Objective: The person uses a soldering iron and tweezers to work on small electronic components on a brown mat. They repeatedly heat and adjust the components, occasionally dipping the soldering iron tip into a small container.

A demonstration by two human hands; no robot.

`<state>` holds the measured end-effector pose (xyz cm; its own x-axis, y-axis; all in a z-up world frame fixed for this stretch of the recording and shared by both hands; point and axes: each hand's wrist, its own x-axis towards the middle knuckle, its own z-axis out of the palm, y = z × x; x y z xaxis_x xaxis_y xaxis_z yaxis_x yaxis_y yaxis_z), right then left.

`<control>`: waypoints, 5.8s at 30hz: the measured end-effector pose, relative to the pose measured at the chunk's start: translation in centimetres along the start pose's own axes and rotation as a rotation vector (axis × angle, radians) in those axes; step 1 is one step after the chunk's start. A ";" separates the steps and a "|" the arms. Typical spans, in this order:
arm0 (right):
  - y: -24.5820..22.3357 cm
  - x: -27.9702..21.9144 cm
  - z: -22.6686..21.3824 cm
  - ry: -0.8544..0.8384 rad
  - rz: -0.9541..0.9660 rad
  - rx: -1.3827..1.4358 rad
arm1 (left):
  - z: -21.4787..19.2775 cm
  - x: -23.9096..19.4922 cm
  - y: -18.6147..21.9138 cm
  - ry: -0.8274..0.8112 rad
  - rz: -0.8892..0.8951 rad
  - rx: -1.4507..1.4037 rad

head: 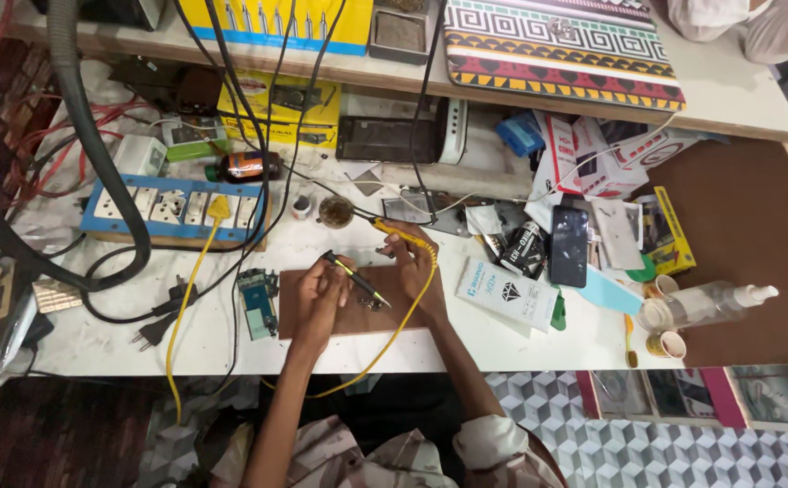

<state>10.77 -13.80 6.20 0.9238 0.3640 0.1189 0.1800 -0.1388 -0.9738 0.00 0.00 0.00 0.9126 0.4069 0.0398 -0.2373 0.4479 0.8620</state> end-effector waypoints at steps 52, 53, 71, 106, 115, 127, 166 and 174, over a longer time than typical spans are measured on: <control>9.9 -3.9 -5.9 0.726 -0.183 0.744 | 0.9 1.7 -1.4 -0.095 0.185 0.124; 10.0 -3.9 -6.1 0.716 -0.176 0.760 | 1.0 1.8 -1.6 -0.105 0.187 0.128; 9.7 -4.5 -5.8 0.592 -0.204 0.752 | 1.9 1.3 0.0 -0.201 0.243 0.315; 9.1 -4.6 -4.8 0.835 -0.206 0.616 | 2.2 1.0 1.0 -0.180 0.452 0.627; 11.3 -4.9 -4.9 0.922 -0.178 0.428 | 1.6 0.3 0.3 -0.171 0.405 0.679; 7.0 -4.6 -4.9 0.585 -0.408 -0.202 | 2.5 0.5 1.1 -0.132 0.332 0.608; 6.3 -7.7 -7.3 0.062 -0.657 -0.551 | 2.3 -0.4 1.1 -0.066 0.488 0.842; 6.0 -8.6 -6.2 0.660 -0.592 -0.165 | 2.1 -0.2 1.4 0.090 0.345 0.432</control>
<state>5.97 -23.52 0.54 0.6612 -0.1779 0.7288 0.6875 -0.2451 -0.6836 0.16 -1.13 2.31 0.7700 0.5468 0.3290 -0.3417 -0.0821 0.9362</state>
